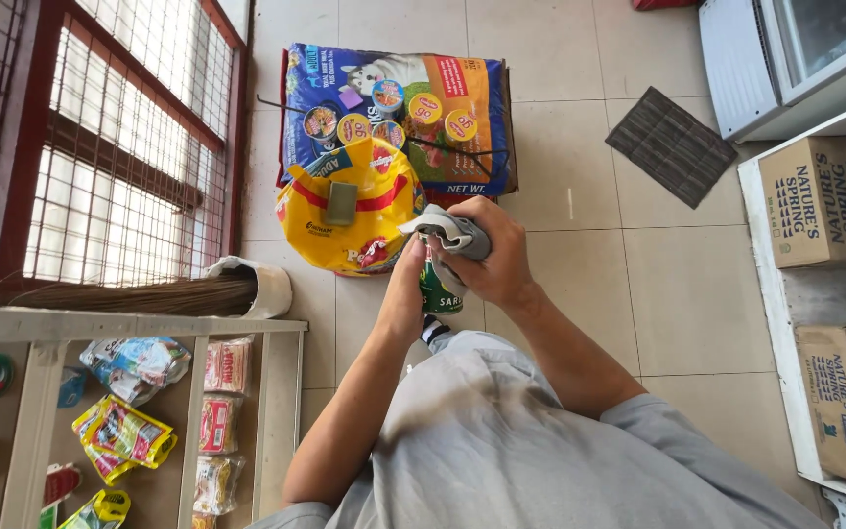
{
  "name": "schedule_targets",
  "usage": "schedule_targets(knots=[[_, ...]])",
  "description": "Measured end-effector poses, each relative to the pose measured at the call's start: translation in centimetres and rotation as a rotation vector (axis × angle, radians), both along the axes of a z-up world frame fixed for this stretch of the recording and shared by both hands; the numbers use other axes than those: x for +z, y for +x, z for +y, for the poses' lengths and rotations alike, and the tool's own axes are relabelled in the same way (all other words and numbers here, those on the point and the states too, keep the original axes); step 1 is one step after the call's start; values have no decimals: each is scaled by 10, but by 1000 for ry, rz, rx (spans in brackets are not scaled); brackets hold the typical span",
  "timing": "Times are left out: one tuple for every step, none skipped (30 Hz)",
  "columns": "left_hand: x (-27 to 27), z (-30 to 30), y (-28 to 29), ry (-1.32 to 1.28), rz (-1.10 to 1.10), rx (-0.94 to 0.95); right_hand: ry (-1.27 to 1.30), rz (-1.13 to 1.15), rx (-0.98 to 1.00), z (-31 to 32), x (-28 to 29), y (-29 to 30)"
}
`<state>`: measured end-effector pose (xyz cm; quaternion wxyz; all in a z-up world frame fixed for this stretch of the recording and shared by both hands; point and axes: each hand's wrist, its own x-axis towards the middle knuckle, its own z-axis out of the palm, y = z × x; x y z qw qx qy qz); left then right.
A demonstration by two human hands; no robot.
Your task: Wiping canned goods with a cloth and placing them on a grocery store shelf.
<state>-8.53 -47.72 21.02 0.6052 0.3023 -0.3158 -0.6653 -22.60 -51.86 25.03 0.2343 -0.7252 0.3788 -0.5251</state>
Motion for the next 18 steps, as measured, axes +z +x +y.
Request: schedule_targets(knots=[[-9,-8,-1,-1,2,-6,-1,2,-6,-3,7,-3],[-19,-16,-3,176,105,-16,-15,62,70,-6,14,-7],[-29,-24,-4,353,207,-27,-28,122,146,-10,21,-10],[-17,-31,-3,356,206,-32,-26,122,141,-10,25,-13],[-5,-37,-2,345,190,-20,-18,161,196,-10,29,-15],[6,-46,-1,329,175,-9,-14,201,252,-12,34,-16],[9,-49,-6,327,176,-13,-16,202,247,-15,35,-24],[13,-51,-11,360,186,-23,46,191,305,-18,38,-30],[16,-54,-16,393,196,-33,107,179,362,-21,40,-37],[12,-62,-14,396,194,-37,110,177,358,-25,39,-42],[7,-70,-12,396,178,-51,108,116,330,-30,38,-46],[2,-78,-11,395,161,-62,106,54,304,-34,37,-50],[-8,-83,-11,398,160,-63,108,52,303,-36,41,-51],[-19,-86,-10,342,50,-47,93,80,268,-36,43,-51],[-30,-89,-8,286,-60,-32,78,108,233,-37,46,-51],[-36,-92,-15,286,-61,-32,78,106,232,-41,41,-49],[-43,-94,-22,317,-13,-23,39,165,187,-45,37,-47],[-49,-95,-31,349,37,-17,3,226,138,-47,34,-47]])
